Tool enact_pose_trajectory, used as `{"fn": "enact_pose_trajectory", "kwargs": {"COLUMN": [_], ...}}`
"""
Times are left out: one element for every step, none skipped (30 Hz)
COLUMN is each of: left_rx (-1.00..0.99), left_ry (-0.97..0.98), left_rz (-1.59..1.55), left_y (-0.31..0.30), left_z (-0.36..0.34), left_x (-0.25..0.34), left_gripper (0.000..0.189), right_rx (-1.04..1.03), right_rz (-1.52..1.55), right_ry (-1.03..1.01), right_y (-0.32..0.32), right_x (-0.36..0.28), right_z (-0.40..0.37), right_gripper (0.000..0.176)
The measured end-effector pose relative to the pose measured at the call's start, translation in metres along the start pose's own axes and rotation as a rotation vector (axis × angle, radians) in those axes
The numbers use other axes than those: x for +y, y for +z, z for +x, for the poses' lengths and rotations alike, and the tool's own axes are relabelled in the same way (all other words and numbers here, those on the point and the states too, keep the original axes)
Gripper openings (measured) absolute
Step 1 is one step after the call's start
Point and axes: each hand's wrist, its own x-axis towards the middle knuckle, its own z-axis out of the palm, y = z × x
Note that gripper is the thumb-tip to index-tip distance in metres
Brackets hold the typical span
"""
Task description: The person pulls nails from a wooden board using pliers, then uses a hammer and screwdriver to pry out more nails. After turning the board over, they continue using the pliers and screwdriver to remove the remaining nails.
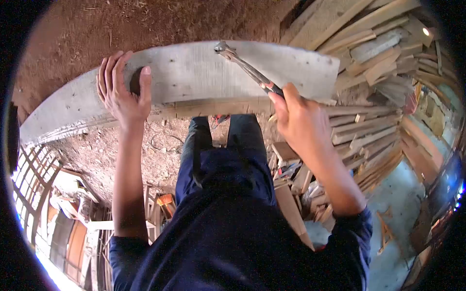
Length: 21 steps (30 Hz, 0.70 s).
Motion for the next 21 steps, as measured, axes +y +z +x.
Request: {"fn": "enact_pose_trajectory", "kwargs": {"left_rx": [0.004,-0.01,-0.023,-0.029,-0.026,-0.026,-0.023,-0.042,-0.01,-0.008,-0.022,-0.035,-0.028,-0.028,-0.032,-0.035,-0.036,-0.039,-0.053,-0.06,-0.065], "left_ry": [0.004,0.01,0.003,-0.002,-0.001,0.01,0.0,0.0,0.011,0.008,0.007,0.004,0.004,0.008,0.007,0.009,0.014,0.019,0.026,0.031,0.028], "left_rz": [0.006,0.007,0.008,0.017,0.01,0.002,0.024,0.041,0.012,0.021,0.031,0.033,0.043,0.041,0.035,0.041,0.027,0.014,0.01,0.023,0.015], "left_y": [0.001,0.001,0.001,0.0,0.0,0.001,0.001,0.0,0.002,0.001,0.0,0.0,0.001,0.001,0.001,0.001,0.002,0.002,0.002,0.001,0.0], "left_z": [0.0,-0.001,-0.002,-0.001,-0.001,0.0,0.001,0.0,-0.001,-0.002,-0.001,-0.001,0.001,0.001,0.0,-0.001,-0.001,-0.001,0.0,0.0,0.001], "left_x": [-0.002,-0.002,-0.001,-0.001,-0.001,0.0,-0.001,-0.003,-0.003,-0.003,-0.004,-0.002,-0.003,-0.004,-0.002,-0.002,-0.004,-0.004,-0.004,-0.003,-0.002], "left_gripper": [0.044,0.044,0.045,0.047,0.047,0.047,0.047,0.047,0.047,0.047,0.047,0.047,0.047,0.047,0.047,0.047,0.047,0.047,0.047,0.047,0.046], "right_rx": [0.035,0.027,-0.011,-0.041,-0.041,0.008,0.062,0.105,0.105,0.104,0.052,-0.002,-0.023,-0.023,0.064,0.153,0.144,0.141,0.214,0.287,0.308], "right_rz": [0.104,0.112,0.085,0.063,0.069,0.081,0.095,0.117,0.153,0.159,0.097,0.029,0.068,0.075,0.282,0.493,0.571,0.58,0.668,0.758,0.789], "right_ry": [0.047,0.057,0.068,0.072,0.081,0.061,0.01,-0.019,-0.001,-0.008,-0.017,-0.023,0.027,0.03,0.17,0.306,0.396,0.398,0.445,0.492,0.552], "right_y": [-0.007,-0.006,-0.006,-0.004,-0.003,-0.001,0.003,0.008,0.009,0.009,0.008,0.004,-0.002,-0.001,0.001,0.002,-0.003,-0.003,0.0,0.004,0.01], "right_x": [-0.003,-0.005,-0.004,-0.004,-0.002,0.003,0.012,0.015,0.017,0.02,0.021,0.024,0.028,0.033,0.039,0.044,0.046,0.05,0.056,0.062,0.072], "right_z": [0.0,-0.003,-0.004,-0.002,-0.005,-0.009,-0.003,-0.005,-0.008,-0.004,-0.001,0.001,0.001,-0.003,-0.009,-0.012,-0.015,-0.019,-0.023,-0.028,-0.038], "right_gripper": [0.02,0.02,0.02,0.019,0.019,0.021,0.022,0.024,0.026,0.026,0.026,0.025,0.027,0.027,0.028,0.03,0.036,0.036,0.034,0.035,0.033]}}
